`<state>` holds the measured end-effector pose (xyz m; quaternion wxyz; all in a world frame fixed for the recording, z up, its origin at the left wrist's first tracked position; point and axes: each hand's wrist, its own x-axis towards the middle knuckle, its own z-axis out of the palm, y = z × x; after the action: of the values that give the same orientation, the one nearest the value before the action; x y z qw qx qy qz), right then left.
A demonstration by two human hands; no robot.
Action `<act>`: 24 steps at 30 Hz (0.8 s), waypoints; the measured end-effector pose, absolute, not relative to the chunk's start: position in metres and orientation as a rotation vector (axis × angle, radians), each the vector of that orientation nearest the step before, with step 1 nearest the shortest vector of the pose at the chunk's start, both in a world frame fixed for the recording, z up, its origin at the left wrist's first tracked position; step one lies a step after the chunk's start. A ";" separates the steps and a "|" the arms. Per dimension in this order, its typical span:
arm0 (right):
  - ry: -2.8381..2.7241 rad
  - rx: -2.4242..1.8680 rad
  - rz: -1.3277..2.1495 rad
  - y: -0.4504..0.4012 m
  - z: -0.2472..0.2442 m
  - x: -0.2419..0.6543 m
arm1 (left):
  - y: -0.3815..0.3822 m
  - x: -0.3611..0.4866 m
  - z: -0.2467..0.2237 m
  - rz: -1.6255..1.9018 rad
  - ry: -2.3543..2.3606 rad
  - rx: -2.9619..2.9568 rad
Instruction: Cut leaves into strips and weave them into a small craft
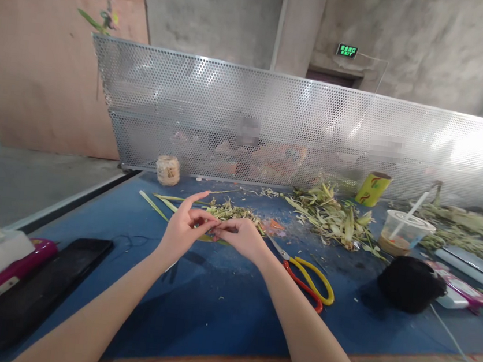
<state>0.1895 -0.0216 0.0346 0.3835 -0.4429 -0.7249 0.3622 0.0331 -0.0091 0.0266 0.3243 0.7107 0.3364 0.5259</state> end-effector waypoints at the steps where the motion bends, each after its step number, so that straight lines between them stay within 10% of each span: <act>1: -1.860 -1.132 0.905 -0.022 0.035 0.189 | -0.009 0.033 0.026 1.389 0.888 1.858; 24: -1.467 -1.028 1.115 -0.018 0.031 0.193 | -0.010 0.038 0.027 1.458 0.629 1.561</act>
<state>0.1931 -0.0184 0.0314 0.4929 -0.4239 -0.6049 0.4598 0.0382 -0.0097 0.0266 0.4417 0.6290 0.2536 0.5873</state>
